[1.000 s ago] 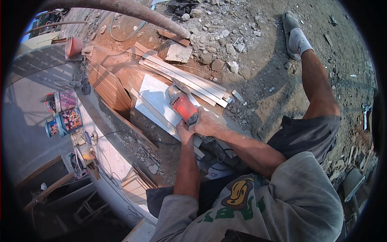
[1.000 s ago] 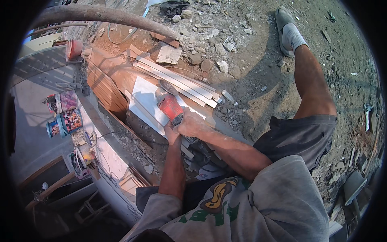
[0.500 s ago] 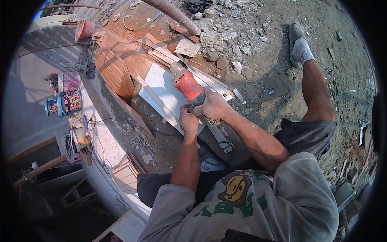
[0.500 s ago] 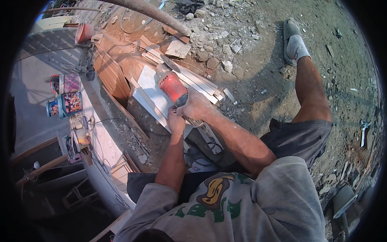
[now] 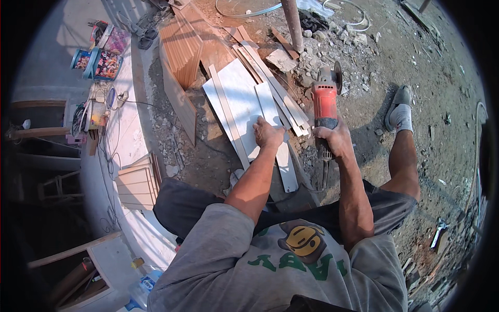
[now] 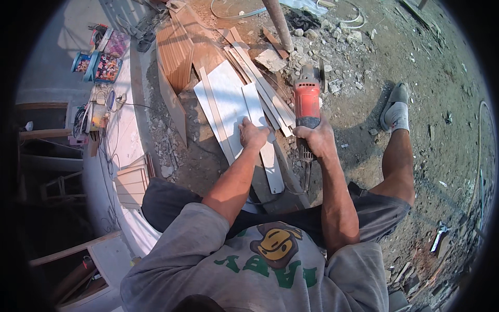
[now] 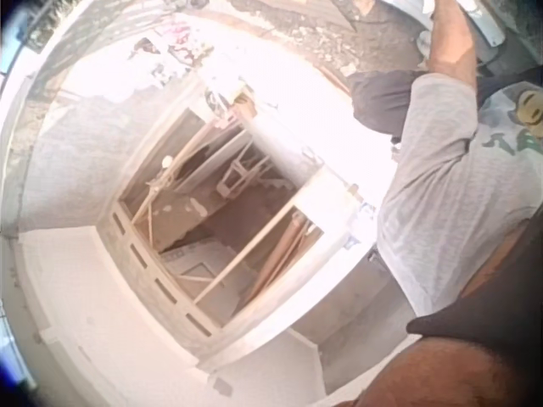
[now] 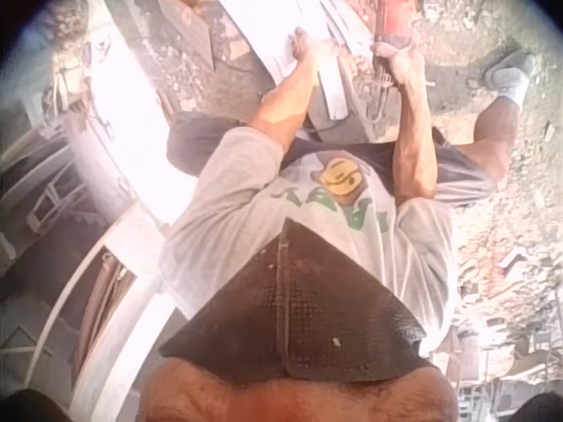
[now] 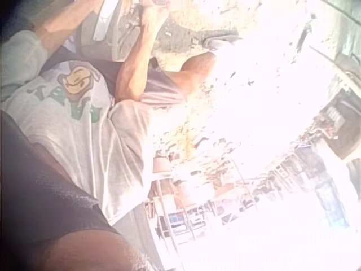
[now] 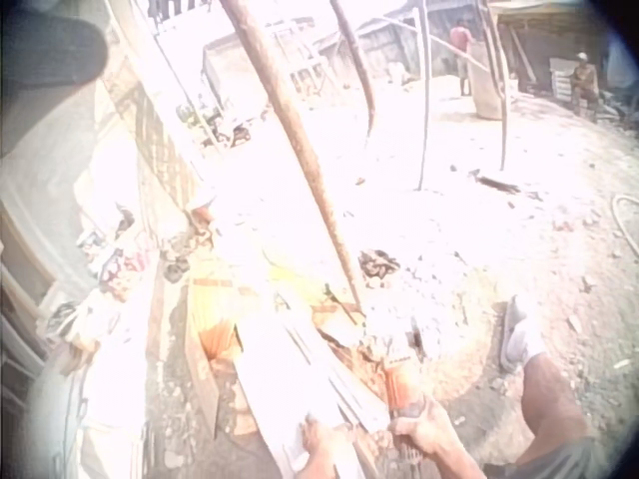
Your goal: Measuring a ceramic tile and then cutting it to size using a hand-held angle grinder.
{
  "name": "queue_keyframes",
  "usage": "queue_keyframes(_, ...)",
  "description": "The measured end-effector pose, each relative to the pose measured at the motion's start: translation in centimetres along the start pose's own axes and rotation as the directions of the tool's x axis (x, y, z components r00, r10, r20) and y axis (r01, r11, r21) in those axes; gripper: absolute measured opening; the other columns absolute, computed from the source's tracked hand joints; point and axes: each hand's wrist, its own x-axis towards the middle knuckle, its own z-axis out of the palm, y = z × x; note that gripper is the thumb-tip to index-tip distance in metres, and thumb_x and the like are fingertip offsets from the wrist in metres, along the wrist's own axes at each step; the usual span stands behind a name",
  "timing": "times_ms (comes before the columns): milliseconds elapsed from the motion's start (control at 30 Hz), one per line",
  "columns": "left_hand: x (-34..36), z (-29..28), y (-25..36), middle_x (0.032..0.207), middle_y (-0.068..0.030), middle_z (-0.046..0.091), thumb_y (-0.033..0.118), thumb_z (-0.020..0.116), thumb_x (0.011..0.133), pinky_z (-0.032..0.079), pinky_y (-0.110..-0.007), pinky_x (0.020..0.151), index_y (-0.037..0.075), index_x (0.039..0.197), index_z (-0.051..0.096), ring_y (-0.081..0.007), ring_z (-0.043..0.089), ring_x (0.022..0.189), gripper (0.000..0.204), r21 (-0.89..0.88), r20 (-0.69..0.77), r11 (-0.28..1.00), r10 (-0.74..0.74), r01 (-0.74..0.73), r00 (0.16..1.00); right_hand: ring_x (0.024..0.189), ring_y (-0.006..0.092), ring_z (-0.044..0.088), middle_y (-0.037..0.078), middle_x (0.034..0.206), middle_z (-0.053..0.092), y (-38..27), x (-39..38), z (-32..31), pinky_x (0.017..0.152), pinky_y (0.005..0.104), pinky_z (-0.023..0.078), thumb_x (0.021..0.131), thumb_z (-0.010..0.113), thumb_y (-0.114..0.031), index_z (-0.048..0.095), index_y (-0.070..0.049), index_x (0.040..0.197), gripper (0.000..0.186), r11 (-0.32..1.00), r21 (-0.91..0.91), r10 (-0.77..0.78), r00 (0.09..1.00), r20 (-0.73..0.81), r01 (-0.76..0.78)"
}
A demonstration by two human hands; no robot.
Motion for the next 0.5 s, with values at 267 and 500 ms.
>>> queue_keyframes(267, 0.9, -4.6, -3.2, 0.083, -0.0034, 0.062, 0.029, 0.072, 0.073, 0.048, -0.036, 0.075, 0.007, 0.104, 0.058, -0.0176, 0.061, 0.082, 0.041, -0.866, 0.247, 0.433, -0.064, 0.250, 0.967, 0.061, 0.0178, 0.060, 0.009, 0.077, 0.061, 0.3, -1.1, 0.1, 0.058, 0.0315, 0.049, 0.063, 0.072, -0.014, 0.056, 0.002, 0.102, 0.045, 0.999, -0.025, -0.039, 0.999, 0.009, 0.039)
queue_keyframes(500, 5.2, -15.8, -7.1, 0.088, -0.0037, 0.062, 0.032, 0.070, 0.080, 0.050, -0.030, 0.072, 0.012, 0.103, 0.061, -0.0137, 0.060, 0.076, 0.032, -0.991, 0.126, 0.060, 0.080, 0.121, 0.989, 0.058, 0.0165, 0.058, 0.006, 0.075, 0.059, 0.8, -1.5, 1.6, 0.056, 0.0296, 0.048, 0.066, 0.070, -0.014, 0.055, 0.001, 0.101, 0.041, 0.998, 0.009, -0.067, 0.994, 0.081, 0.066)
